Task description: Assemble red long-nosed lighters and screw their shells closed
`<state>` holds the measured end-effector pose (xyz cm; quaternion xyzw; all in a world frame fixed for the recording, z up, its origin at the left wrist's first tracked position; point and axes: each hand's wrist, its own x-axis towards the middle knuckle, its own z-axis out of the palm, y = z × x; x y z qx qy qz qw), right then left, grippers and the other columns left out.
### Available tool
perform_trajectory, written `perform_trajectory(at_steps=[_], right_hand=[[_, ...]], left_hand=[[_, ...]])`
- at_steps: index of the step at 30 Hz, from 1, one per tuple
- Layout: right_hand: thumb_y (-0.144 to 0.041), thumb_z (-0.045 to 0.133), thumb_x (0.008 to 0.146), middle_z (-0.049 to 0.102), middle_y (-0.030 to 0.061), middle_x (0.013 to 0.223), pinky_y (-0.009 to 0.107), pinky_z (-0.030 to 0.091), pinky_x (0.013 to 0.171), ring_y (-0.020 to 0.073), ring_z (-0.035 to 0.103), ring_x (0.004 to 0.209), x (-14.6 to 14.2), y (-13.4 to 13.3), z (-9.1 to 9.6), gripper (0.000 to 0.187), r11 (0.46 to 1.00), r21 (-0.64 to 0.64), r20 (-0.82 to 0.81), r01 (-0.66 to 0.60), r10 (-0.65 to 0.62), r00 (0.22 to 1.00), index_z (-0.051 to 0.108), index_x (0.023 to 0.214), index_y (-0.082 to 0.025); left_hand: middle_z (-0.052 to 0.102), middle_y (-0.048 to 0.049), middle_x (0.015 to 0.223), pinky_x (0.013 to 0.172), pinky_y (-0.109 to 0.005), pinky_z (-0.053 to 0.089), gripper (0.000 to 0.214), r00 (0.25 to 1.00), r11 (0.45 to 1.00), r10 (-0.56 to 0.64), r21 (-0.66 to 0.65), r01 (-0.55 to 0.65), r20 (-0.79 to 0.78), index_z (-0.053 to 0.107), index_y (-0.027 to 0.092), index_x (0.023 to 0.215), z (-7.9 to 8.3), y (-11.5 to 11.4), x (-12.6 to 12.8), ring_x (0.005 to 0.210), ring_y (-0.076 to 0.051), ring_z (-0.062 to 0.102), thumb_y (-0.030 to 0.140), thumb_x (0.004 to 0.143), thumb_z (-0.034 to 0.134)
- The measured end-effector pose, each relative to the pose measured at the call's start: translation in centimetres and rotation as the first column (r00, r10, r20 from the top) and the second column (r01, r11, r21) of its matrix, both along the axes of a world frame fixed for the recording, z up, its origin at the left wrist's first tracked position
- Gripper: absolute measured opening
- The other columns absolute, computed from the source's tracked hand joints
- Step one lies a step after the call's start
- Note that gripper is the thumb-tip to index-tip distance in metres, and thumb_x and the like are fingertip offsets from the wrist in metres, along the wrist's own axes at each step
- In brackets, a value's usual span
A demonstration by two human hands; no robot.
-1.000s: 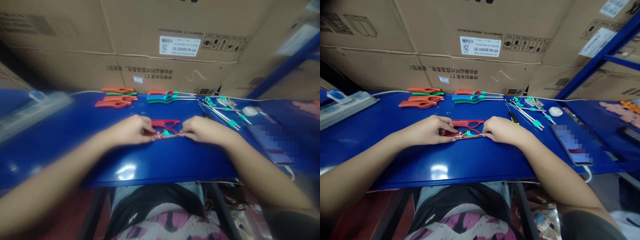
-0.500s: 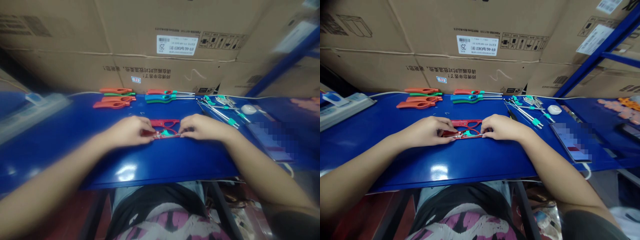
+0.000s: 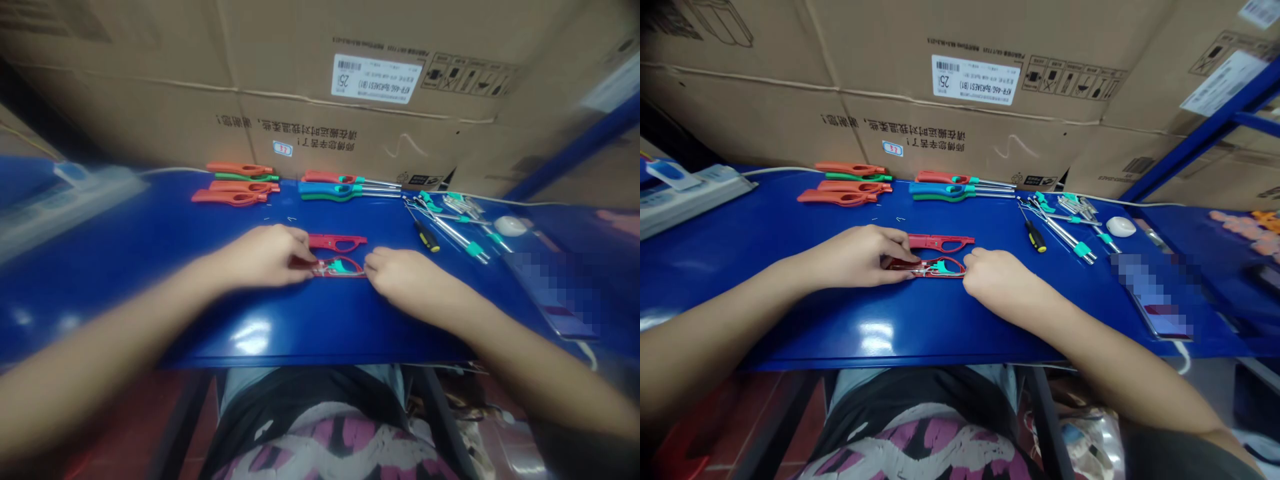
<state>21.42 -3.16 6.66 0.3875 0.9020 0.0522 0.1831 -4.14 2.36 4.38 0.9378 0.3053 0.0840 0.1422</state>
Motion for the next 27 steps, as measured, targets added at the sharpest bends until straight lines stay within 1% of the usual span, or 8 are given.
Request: perform_trajectory(at_steps=[4, 7, 11, 14, 17, 20, 22, 27], right_hand=[[-0.011, 0.055, 0.093, 0.068, 0.0078, 0.081, 0.03, 0.033, 0.062, 0.0187, 0.06, 0.075, 1.9, 1.6, -0.5, 0.025, 0.998, -0.069, -0.201, -0.009, -0.005, 0.98, 0.074, 0.077, -0.015], [-0.015, 0.055, 0.095, 0.067, 0.0057, 0.078, 0.029, 0.034, 0.064, 0.0163, 0.059, 0.072, 2.5, 2.2, -0.8, 0.027, 0.993, -0.112, -0.299, -0.035, 0.0, 0.954, 0.074, 0.077, -0.016], [-0.01, 0.054, 0.093, 0.066, 0.0073, 0.079, 0.03, 0.029, 0.061, 0.0169, 0.058, 0.073, 1.6, 1.6, -0.5, 0.027, 0.998, -0.058, -0.19, 0.005, -0.016, 0.982, 0.073, 0.075, -0.014], [-0.01, 0.054, 0.094, 0.065, 0.0076, 0.08, 0.03, 0.027, 0.059, 0.017, 0.058, 0.073, 1.1, 1.2, -0.2, 0.026, 0.998, -0.045, -0.128, 0.035, -0.041, 0.991, 0.072, 0.075, -0.013], [-0.013, 0.052, 0.097, 0.067, 0.0076, 0.083, 0.03, 0.027, 0.06, 0.0172, 0.059, 0.076, 1.0, 1.2, 0.0, 0.028, 0.995, -0.075, -0.135, 0.061, -0.071, 0.988, 0.073, 0.078, -0.014], [-0.014, 0.051, 0.098, 0.068, 0.0084, 0.087, 0.03, 0.028, 0.06, 0.0178, 0.06, 0.079, 1.0, 1.2, 0.1, 0.028, 0.994, -0.082, -0.12, 0.078, -0.088, 0.989, 0.074, 0.081, -0.014], [-0.012, 0.051, 0.097, 0.068, 0.0096, 0.088, 0.03, 0.028, 0.06, 0.0183, 0.061, 0.081, 0.9, 1.1, 0.1, 0.027, 0.994, -0.069, -0.096, 0.084, -0.09, 0.991, 0.074, 0.083, -0.014], [-0.011, 0.053, 0.096, 0.069, 0.0111, 0.09, 0.031, 0.028, 0.059, 0.0195, 0.063, 0.082, 0.5, 0.8, 0.0, 0.025, 0.997, -0.036, -0.066, 0.061, -0.063, 0.996, 0.074, 0.084, -0.012]], left_hand=[[0.069, -0.0023, 0.091, 0.063, -0.024, 0.044, 0.024, 1.0, 0.999, -0.014, -0.038, 0.014, 0.017, 0.081, 0.028, 0.107, -0.1, 0.1, -0.1, 0.072, -0.013, 0.062, 0.036, 0.09, 0.066], [0.068, -0.0025, 0.089, 0.063, -0.023, 0.044, 0.024, 0.999, 0.997, -0.013, -0.078, 0.017, 0.05, 0.081, 0.027, 0.107, -0.3, 0.3, -0.1, 0.07, -0.013, 0.061, 0.036, 0.089, 0.067], [0.07, -0.0024, 0.089, 0.064, -0.023, 0.045, 0.024, 0.996, 0.991, -0.021, -0.132, 0.033, 0.086, 0.082, 0.027, 0.105, -0.3, 0.6, -0.2, 0.072, -0.013, 0.062, 0.039, 0.088, 0.07], [0.073, -0.0038, 0.095, 0.072, -0.024, 0.049, 0.028, 0.986, 0.984, -0.032, -0.17, 0.06, 0.166, 0.081, 0.025, 0.107, 0.2, 0.9, -0.5, 0.082, -0.016, 0.066, 0.043, 0.088, 0.071], [0.073, -0.0071, 0.107, 0.085, -0.03, 0.052, 0.03, 0.977, 0.998, 0.007, -0.064, 0.007, 0.212, 0.077, 0.021, 0.112, 0.5, 1.4, -1.0, 0.096, -0.02, 0.067, 0.037, 0.093, 0.061], [0.07, -0.0104, 0.114, 0.098, -0.04, 0.049, 0.031, 0.991, 0.993, 0.041, 0.108, -0.054, 0.125, 0.074, 0.017, 0.114, -0.1, 2.0, -1.2, 0.106, -0.025, 0.064, 0.029, 0.092, 0.057], [0.07, -0.011, 0.116, 0.099, -0.041, 0.049, 0.03, 0.996, 0.992, 0.038, 0.117, -0.047, 0.082, 0.074, 0.016, 0.113, -0.7, 2.4, -1.1, 0.107, -0.025, 0.063, 0.027, 0.093, 0.055], [0.072, -0.0098, 0.113, 0.098, -0.039, 0.05, 0.029, 0.992, 0.996, 0.036, 0.071, -0.045, 0.122, 0.075, 0.018, 0.109, -1.7, 3.1, -1.1, 0.106, -0.023, 0.065, 0.033, 0.098, 0.053]])
